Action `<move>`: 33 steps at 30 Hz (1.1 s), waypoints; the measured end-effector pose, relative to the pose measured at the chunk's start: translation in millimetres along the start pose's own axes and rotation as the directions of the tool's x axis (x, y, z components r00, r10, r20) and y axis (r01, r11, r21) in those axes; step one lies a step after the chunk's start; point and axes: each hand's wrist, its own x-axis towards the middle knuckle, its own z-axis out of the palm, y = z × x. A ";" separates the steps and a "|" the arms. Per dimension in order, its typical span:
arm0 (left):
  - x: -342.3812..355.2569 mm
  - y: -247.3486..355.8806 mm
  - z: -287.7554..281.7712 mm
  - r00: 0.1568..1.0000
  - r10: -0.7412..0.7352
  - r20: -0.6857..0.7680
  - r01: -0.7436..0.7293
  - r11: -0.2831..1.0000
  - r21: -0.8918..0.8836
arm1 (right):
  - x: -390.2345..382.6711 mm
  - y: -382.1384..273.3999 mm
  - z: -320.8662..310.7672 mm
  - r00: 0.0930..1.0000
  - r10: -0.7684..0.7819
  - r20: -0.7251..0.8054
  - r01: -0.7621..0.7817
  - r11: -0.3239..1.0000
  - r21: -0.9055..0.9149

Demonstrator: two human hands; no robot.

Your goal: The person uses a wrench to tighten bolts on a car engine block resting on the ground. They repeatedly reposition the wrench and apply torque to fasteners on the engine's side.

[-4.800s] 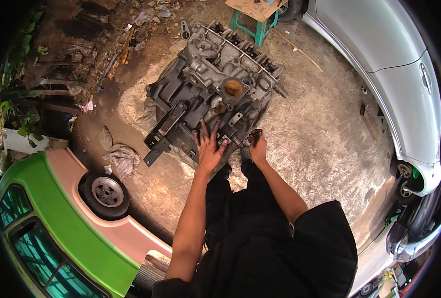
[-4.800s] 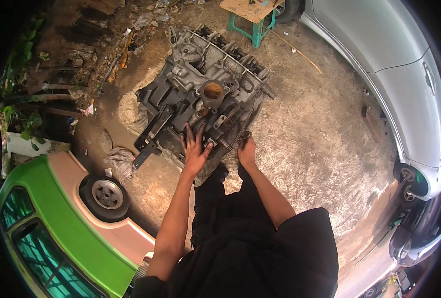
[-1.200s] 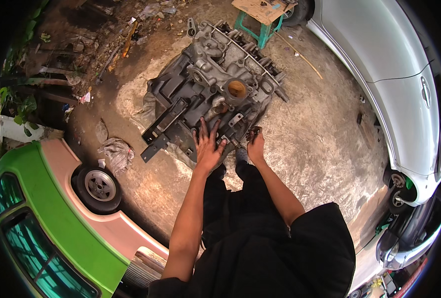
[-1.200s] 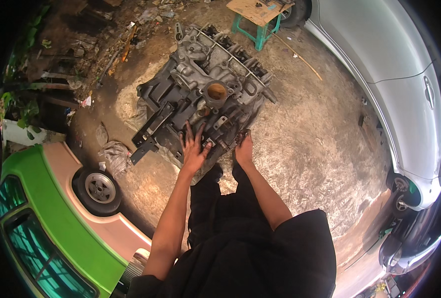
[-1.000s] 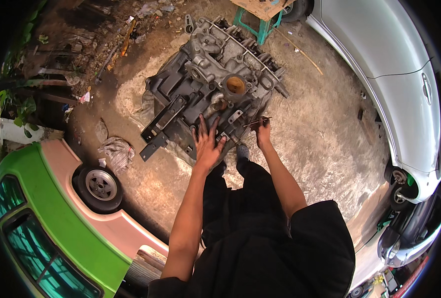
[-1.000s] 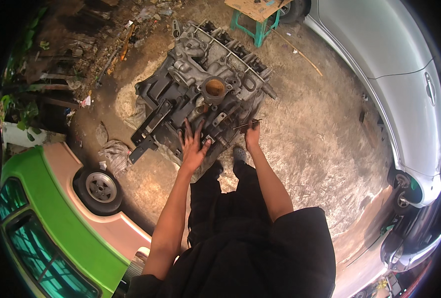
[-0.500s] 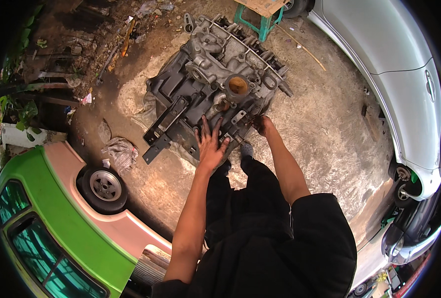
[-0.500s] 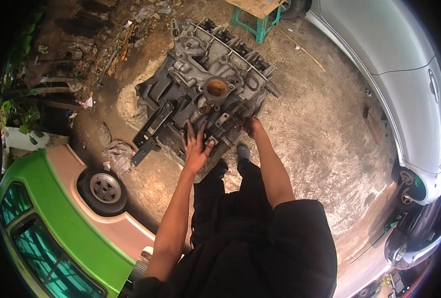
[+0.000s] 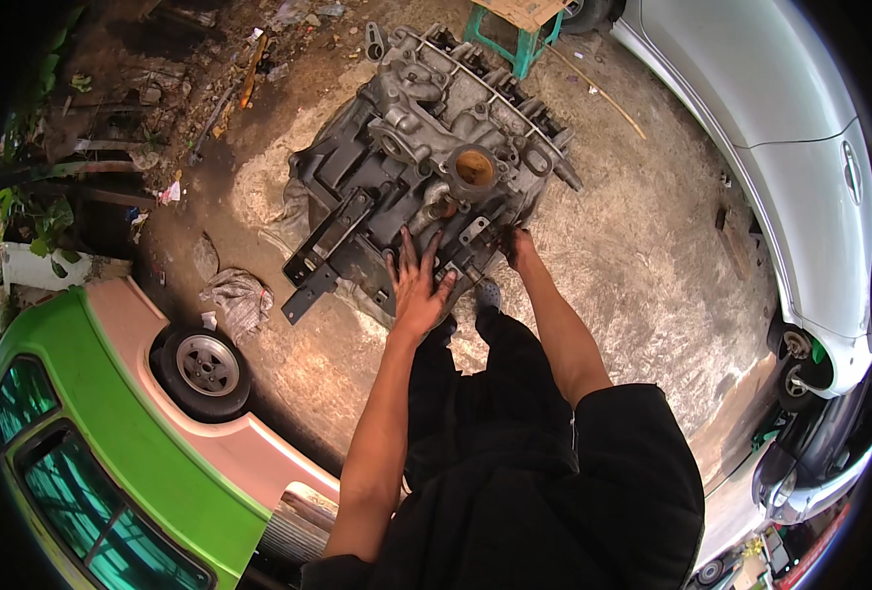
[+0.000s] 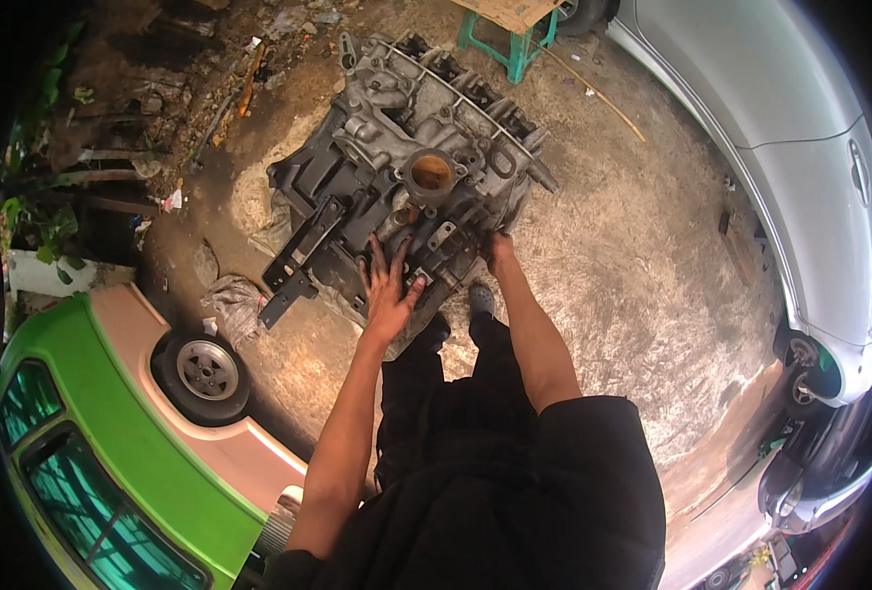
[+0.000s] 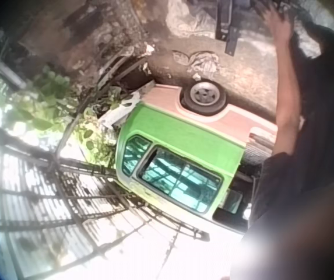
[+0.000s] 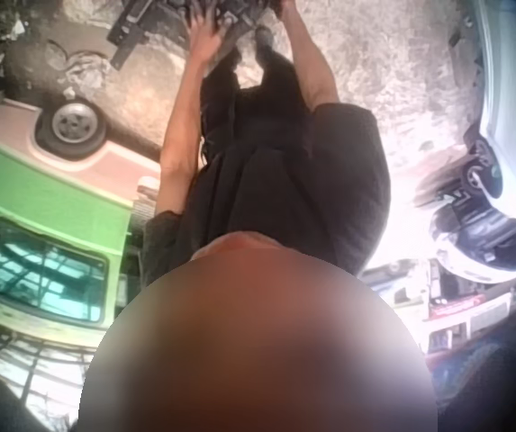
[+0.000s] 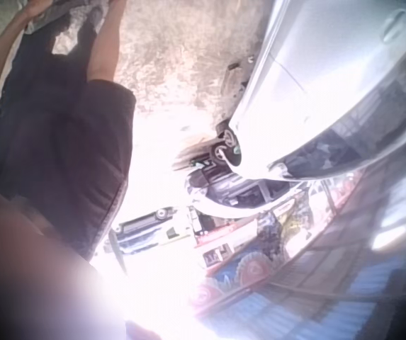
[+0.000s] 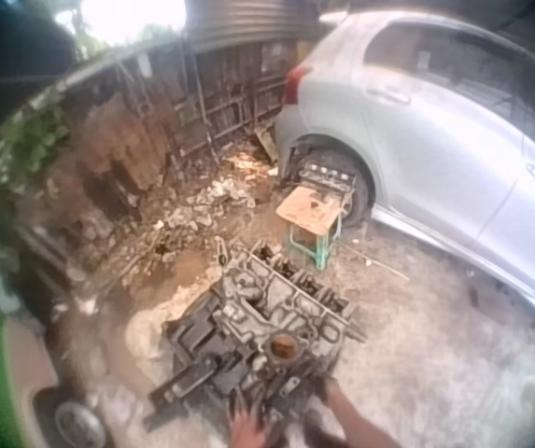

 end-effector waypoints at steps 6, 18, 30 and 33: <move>-0.7 -0.5 0.5 1.000 0.003 0.004 -0.003 1.000 -0.004 | -9.9 -4.6 8.7 0.969 -0.244 0.029 0.244 0.970 -0.014; -1.6 -3.2 1.8 1.000 -0.002 0.012 0.002 1.000 0.008 | -105.4 14.4 28.0 0.658 -0.736 0.161 0.744 0.601 -0.293; 0.8 -8.2 4.1 0.999 0.006 0.031 -0.005 1.000 -0.022 | -129.7 31.6 6.2 0.648 -0.655 0.390 0.683 0.272 -0.678; -0.3 -8.0 4.1 1.000 0.022 -0.011 -0.022 1.000 -0.011 | -102.8 25.0 2.8 0.602 -0.774 0.195 0.776 0.510 -0.371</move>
